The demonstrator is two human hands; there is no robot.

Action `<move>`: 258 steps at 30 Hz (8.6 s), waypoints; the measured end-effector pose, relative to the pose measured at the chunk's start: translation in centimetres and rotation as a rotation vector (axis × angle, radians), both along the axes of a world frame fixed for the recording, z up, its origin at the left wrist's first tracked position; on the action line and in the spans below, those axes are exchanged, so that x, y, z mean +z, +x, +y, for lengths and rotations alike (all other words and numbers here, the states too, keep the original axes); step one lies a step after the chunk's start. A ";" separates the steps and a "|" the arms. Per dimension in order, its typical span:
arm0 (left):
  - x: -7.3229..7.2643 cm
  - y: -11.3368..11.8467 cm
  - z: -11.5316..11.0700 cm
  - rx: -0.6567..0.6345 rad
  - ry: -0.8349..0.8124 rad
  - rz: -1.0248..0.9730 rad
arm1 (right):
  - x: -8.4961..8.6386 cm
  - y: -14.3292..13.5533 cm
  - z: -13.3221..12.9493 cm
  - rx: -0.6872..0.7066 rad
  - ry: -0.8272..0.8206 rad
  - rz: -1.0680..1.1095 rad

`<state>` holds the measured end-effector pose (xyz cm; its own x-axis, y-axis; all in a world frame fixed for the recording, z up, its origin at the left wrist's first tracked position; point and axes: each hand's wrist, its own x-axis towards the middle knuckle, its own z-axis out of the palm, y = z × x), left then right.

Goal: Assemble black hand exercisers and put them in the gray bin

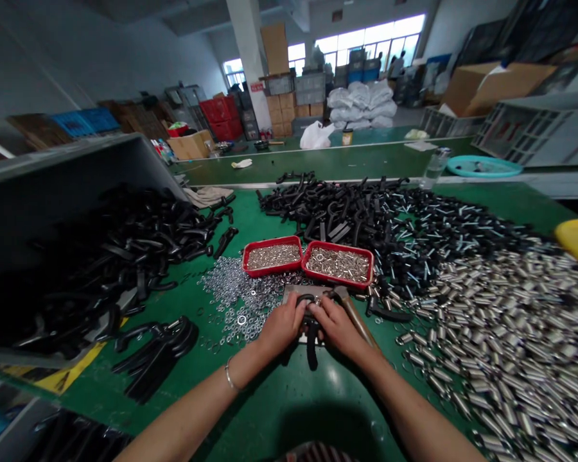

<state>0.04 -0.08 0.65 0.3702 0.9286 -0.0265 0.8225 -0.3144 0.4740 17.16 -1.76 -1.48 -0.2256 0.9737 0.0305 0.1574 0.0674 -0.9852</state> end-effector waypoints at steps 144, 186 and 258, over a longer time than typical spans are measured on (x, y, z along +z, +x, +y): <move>-0.9 -3.8 0.2 0.108 -0.309 -0.591 | 4.4 12.9 -9.3 0.202 -0.476 -0.432; -2.1 -4.7 0.4 -0.023 0.111 -0.185 | 2.1 0.2 2.5 -0.255 -0.046 0.146; -0.6 -5.1 1.0 -0.073 0.000 -0.092 | 5.8 -2.7 1.2 -0.387 0.215 0.236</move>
<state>-5.08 0.89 0.01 0.4374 0.8992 0.0104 0.7504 -0.3714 0.5467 14.46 -0.61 4.30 0.1885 0.9508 0.2459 -0.0144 0.2530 -0.9674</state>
